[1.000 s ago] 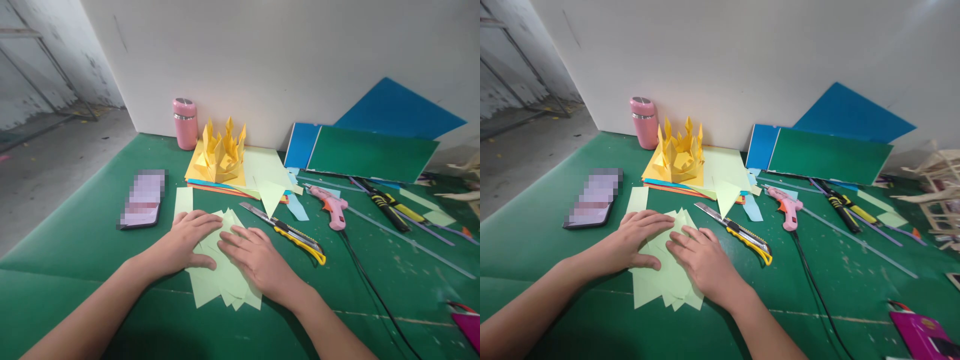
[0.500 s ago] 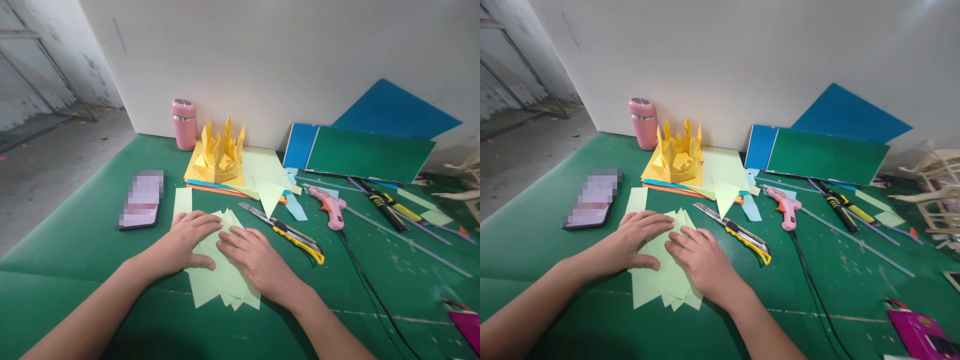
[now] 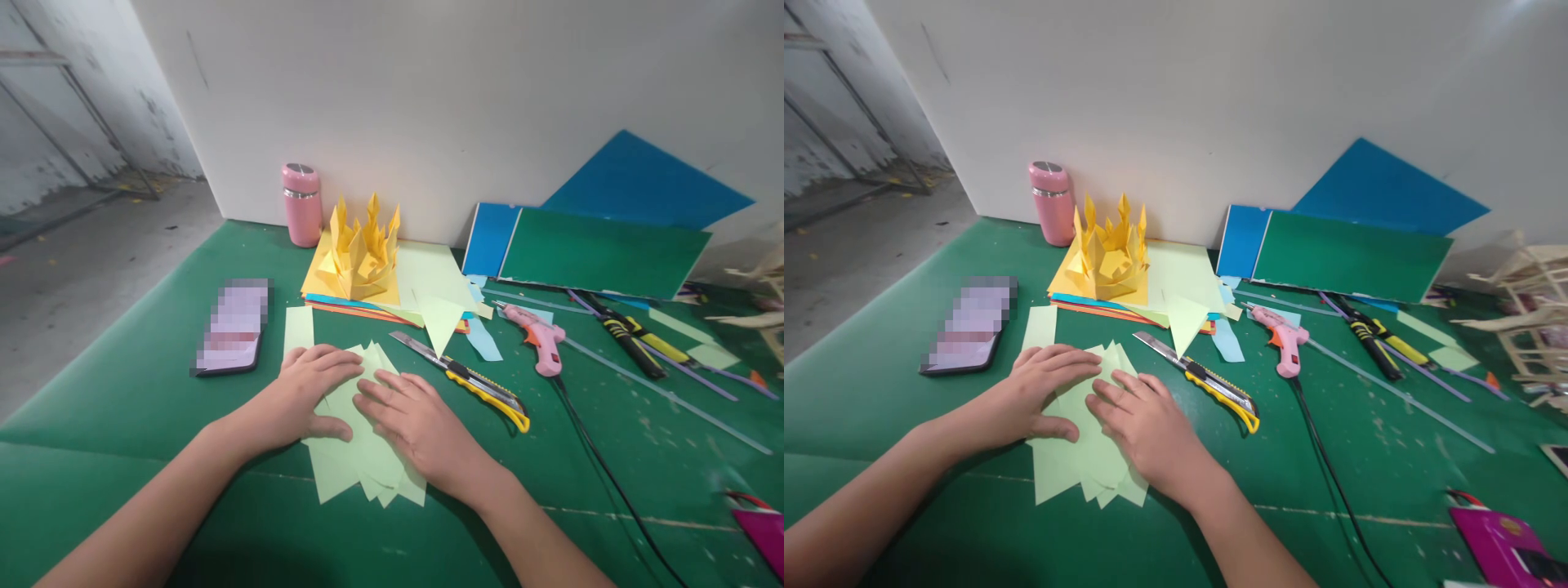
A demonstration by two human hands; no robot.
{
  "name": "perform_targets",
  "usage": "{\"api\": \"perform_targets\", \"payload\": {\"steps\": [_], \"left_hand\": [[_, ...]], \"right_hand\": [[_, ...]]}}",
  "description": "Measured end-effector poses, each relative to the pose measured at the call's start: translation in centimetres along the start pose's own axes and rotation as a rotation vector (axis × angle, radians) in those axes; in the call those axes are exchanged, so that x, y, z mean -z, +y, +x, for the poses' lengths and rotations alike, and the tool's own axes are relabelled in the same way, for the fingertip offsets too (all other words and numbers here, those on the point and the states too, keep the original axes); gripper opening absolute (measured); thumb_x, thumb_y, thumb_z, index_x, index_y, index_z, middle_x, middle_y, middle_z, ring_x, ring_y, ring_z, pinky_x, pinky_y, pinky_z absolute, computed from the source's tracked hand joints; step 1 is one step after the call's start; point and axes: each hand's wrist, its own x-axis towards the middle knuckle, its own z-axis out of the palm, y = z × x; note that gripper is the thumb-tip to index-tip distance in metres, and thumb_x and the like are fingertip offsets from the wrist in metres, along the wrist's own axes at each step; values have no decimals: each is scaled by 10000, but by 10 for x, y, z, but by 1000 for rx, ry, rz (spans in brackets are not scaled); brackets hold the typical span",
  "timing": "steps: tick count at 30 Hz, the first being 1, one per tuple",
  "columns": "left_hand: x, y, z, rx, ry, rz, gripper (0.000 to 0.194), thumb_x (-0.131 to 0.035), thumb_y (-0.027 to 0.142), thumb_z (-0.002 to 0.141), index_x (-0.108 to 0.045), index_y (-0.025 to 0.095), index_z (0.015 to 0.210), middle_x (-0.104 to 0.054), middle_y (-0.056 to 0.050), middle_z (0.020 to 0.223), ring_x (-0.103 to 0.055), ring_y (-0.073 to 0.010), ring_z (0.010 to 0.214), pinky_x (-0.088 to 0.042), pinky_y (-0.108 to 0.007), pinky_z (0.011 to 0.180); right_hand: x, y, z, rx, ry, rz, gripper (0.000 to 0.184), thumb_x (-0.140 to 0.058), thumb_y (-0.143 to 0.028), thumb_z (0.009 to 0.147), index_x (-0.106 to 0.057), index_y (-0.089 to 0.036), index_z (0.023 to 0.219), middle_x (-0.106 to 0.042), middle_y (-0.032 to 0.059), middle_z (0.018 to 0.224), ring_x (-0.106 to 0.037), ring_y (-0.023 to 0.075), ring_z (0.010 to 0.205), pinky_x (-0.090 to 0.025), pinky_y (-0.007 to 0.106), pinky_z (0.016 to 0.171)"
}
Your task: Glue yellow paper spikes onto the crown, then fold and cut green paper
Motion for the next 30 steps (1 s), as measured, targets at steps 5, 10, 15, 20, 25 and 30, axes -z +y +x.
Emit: {"api": "perform_targets", "payload": {"steps": [5, 10, 15, 20, 25, 30], "left_hand": [[4, 3, 0, -25, -14, 15, 685, -711, 560, 689, -518, 286, 1286, -552, -71, 1354, -440, -304, 1257, -298, -432, 1004], [5, 11, 6, -3, -4, 37, 393, -591, 444, 854, -578, 250, 1196, -611, -63, 1283, -498, -269, 1211, -300, -437, 995], [0, 14, 10, 28, 36, 65, 236, -566, 323, 890, -611, 229, 1102, -637, -58, 1239, -524, -263, 1184, -301, -456, 986], [-1, 12, 9, 32, 31, 84, 246, -565, 279, 885, -593, 234, 1125, -625, -56, 1258, -514, -254, 1191, -311, -442, 973], [0, 12, 9, 14, 38, 111, 254, -562, 288, 887, -592, 227, 1132, -630, -63, 1246, -507, -255, 1188, -314, -424, 951], [1, 12, 9, 2, 49, 111, 235, -571, 292, 881, -604, 223, 1103, -638, -62, 1221, -519, -254, 1161, -319, -407, 927]], "right_hand": [[-1, 1, 0, -2, -6, -2, 358, -328, -260, 1002, -534, -234, 1294, -541, 32, 1374, -408, 226, 1323, -383, 456, 1025], [-2, 0, 0, -7, 0, 30, 360, -328, -244, 999, -542, -229, 1289, -535, 33, 1379, -410, 231, 1319, -380, 466, 1027], [-1, 0, 0, -65, 26, 155, 338, -388, -260, 981, -547, -255, 1279, -552, 19, 1362, -422, 218, 1312, -355, 469, 1059], [-1, 3, 6, -119, 129, 193, 332, -362, -239, 975, -605, -156, 1187, -613, 91, 1272, -519, 215, 1204, -418, 424, 1020], [-6, 7, 15, -136, 165, 53, 355, -354, -170, 954, -594, -84, 1200, -604, 124, 1272, -533, 254, 1144, -441, 432, 998], [-10, 8, 24, -161, 126, -107, 379, -350, -128, 938, -558, -50, 1245, -589, 152, 1282, -549, 276, 1053, -470, 443, 941]]}}
